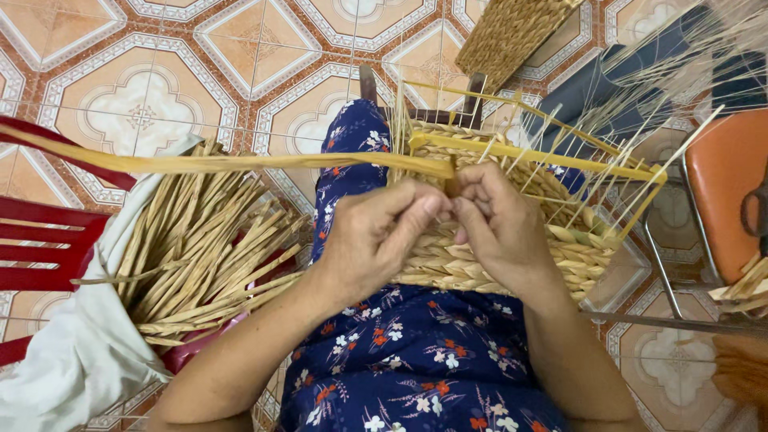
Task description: The person weaves a rectangular basket by hand, interlacing dried palm strips through a yellow metal frame. They repeatedly pull strips through the frame and tighten the weave to build up the basket walls.
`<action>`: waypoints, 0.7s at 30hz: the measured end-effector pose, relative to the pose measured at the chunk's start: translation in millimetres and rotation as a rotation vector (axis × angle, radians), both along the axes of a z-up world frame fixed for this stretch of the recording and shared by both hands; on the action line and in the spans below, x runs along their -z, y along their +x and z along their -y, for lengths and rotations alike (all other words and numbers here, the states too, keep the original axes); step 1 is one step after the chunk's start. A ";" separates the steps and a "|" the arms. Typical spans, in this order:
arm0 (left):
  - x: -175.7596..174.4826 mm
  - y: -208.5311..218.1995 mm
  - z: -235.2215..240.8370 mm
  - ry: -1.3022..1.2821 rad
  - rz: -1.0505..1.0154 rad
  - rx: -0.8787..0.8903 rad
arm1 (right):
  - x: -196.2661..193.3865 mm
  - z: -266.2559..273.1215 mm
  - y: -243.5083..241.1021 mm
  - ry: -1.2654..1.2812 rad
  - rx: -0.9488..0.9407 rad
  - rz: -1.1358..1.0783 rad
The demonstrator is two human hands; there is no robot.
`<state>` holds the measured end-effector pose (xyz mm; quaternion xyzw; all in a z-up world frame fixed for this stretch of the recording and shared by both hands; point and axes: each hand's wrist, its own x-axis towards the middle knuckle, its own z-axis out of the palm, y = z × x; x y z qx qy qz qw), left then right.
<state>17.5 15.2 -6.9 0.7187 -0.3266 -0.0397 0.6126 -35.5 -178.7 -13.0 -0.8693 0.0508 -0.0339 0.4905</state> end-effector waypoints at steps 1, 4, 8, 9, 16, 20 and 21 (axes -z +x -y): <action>-2.0 -4.4 -0.7 0.008 0.133 0.023 | 0.8 -4.4 1.0 -0.010 0.021 0.008; -8.5 -8.5 -7.4 -0.033 0.466 -0.023 | 0.6 -14.8 3.3 -0.285 -0.069 0.273; -5.9 -8.0 -17.8 0.187 0.731 -0.395 | -5.2 -14.6 -2.2 -0.396 -0.131 0.238; -4.0 -6.4 -18.5 0.261 0.633 -0.330 | -6.8 -14.4 -3.8 -0.359 -0.136 0.212; -4.0 -6.0 -31.9 0.563 0.500 -0.220 | 6.7 -21.9 -2.5 -0.119 0.050 0.175; -20.6 -10.1 -39.8 0.435 0.630 -0.024 | 1.7 -11.9 -0.7 0.113 0.064 0.078; -23.4 -7.8 -38.9 0.533 0.650 0.006 | -2.5 -9.3 -1.9 0.134 0.064 0.130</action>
